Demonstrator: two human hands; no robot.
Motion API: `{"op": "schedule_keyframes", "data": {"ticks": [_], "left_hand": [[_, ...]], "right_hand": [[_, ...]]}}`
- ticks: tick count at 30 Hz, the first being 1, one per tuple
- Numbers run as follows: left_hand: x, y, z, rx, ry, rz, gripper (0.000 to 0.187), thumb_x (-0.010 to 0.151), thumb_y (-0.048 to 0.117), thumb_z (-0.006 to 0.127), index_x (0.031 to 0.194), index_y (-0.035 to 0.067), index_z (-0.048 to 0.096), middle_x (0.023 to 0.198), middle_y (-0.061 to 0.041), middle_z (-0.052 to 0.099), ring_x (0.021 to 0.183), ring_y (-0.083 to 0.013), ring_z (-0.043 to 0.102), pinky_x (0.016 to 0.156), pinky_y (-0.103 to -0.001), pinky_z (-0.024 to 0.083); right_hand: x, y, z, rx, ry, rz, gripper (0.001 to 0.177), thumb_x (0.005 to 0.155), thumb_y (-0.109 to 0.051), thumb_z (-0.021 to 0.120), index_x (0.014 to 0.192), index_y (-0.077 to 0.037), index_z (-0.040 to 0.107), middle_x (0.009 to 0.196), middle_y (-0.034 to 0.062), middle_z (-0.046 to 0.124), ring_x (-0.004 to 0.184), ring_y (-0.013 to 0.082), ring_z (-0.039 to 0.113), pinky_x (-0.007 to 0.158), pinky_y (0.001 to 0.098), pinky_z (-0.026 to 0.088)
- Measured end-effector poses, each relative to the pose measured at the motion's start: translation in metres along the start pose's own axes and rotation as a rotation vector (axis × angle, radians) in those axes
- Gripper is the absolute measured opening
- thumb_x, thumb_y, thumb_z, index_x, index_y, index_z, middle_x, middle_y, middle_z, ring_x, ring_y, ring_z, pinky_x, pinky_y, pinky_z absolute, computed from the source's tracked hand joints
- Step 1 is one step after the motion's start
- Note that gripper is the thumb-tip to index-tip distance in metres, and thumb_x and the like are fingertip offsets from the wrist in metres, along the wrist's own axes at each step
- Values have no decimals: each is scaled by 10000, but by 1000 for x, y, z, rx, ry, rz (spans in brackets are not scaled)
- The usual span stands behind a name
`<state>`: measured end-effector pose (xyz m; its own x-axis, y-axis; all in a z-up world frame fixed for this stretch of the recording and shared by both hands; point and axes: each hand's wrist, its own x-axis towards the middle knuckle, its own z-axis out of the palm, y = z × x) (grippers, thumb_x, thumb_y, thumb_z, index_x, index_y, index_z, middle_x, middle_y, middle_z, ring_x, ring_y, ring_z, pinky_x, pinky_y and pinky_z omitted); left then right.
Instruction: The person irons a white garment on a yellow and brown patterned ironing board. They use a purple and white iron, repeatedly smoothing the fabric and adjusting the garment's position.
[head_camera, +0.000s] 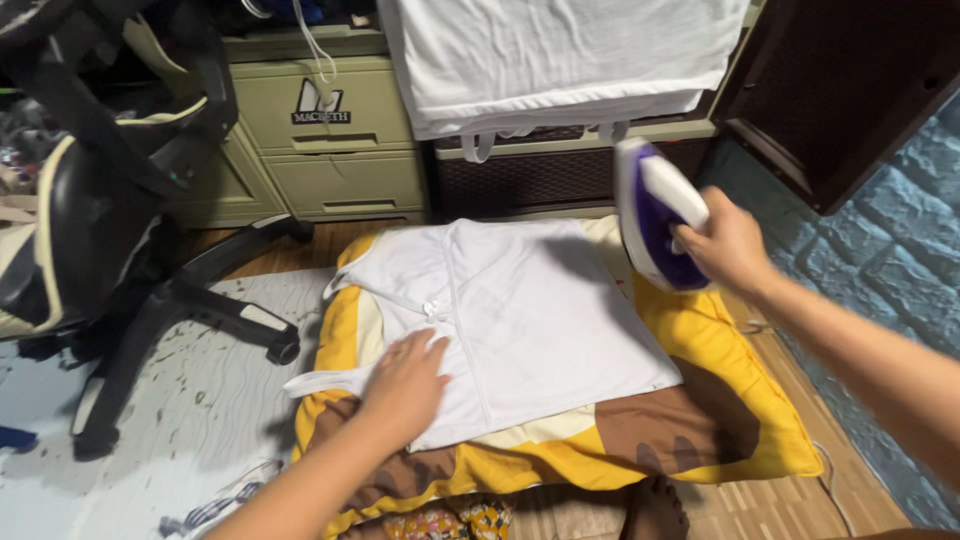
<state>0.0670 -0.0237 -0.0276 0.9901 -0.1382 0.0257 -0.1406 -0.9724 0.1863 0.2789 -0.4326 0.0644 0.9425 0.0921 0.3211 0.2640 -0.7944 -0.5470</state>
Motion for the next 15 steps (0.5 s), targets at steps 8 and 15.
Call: {"op": "schedule_keyframes", "data": {"ticks": [8,15], "left_hand": [[-43,-17,-20,44,-386,-258,889,934,656,527,1601,154,221,1702,-94,100,1560,-343,115,1243,-517,138],[-59,-9,-27,130,-414,-353,1194,832,838,520,1615,45,91,1724,-92,-4,1588,-271,22,1231,-630,11]], "right_hand": [[-51,-135,83,-549,-627,-587,633,686,-528,842,1216,-226,676,966,133,744,929,358,714,789,468,556],[-10,-120,141,-574,-425,-356,548,783,-533,813,1108,-106,705,921,152,753,885,368,733,761,476,576]]}}
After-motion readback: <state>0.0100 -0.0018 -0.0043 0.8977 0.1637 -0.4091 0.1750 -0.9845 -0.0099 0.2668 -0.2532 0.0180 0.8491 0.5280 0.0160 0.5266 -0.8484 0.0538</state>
